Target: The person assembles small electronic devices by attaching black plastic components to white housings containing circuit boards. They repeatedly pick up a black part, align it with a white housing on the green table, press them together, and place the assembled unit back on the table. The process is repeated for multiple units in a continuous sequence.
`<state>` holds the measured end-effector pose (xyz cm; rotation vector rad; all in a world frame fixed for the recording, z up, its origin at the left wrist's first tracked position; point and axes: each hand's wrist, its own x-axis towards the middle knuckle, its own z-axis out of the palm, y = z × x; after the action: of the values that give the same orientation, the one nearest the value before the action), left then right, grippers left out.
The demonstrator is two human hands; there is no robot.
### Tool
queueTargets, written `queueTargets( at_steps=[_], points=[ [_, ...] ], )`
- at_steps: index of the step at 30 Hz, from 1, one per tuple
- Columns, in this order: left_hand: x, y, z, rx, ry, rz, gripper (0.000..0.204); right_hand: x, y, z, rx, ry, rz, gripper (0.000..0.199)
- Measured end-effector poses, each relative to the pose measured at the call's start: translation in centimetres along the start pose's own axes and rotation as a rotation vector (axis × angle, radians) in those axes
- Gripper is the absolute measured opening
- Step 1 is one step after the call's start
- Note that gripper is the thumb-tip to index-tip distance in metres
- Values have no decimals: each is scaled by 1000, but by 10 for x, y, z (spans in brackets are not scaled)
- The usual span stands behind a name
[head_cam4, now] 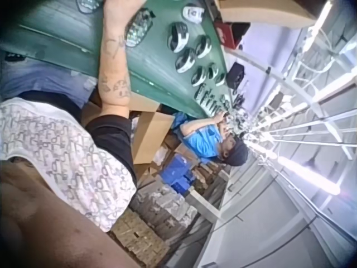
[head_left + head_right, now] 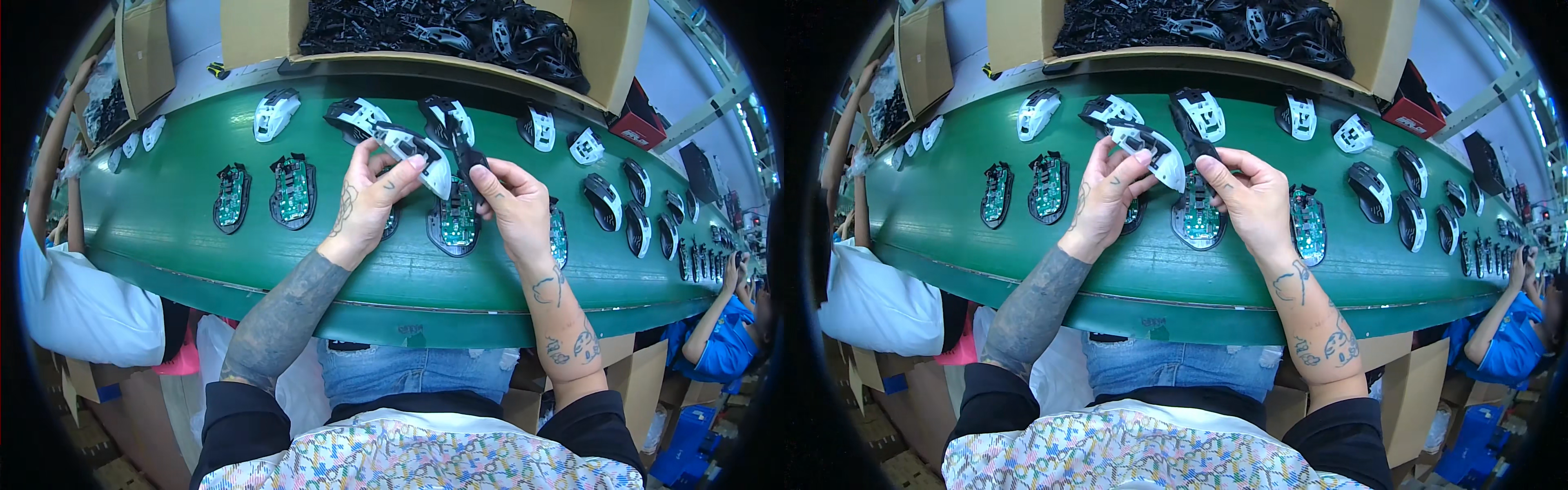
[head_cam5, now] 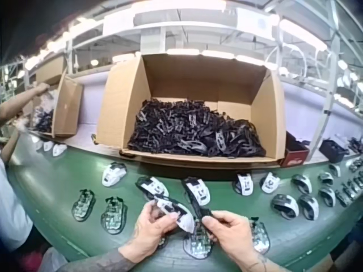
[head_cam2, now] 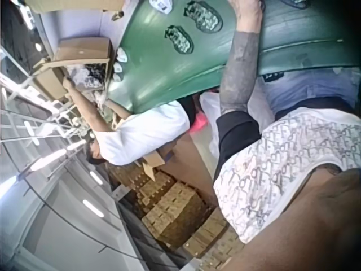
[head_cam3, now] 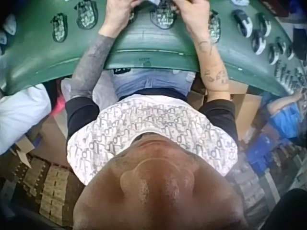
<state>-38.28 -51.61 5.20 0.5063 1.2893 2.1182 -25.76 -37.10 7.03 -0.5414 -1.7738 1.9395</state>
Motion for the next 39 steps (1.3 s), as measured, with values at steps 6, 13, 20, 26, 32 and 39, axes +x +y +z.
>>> queueTargets(
  at_steps=[6, 13, 20, 26, 32, 39],
  points=[
    [0, -1, -2, 28, 41, 47, 52, 1, 11, 11, 57, -16, -172, 21],
    [-5, -5, -1, 79, -14, 134, 57, -3, 11, 14, -248, 45, -452, 17],
    [-11, -5, -3, 65, -127, 81, 66, -1, 9, 17, -638, 27, -881, 21],
    [-8, 12, -9, -49, -95, 27, 49, -2, 6, 22, -526, -51, -804, 22],
    [-14, 20, -9, 92, -160, 39, 53, 1, 16, 21, 158, -440, -83, 52],
    [-10, 25, -10, 136, -165, 68, 50, 5, 12, 24, 176, -334, 41, 50]
  ],
)
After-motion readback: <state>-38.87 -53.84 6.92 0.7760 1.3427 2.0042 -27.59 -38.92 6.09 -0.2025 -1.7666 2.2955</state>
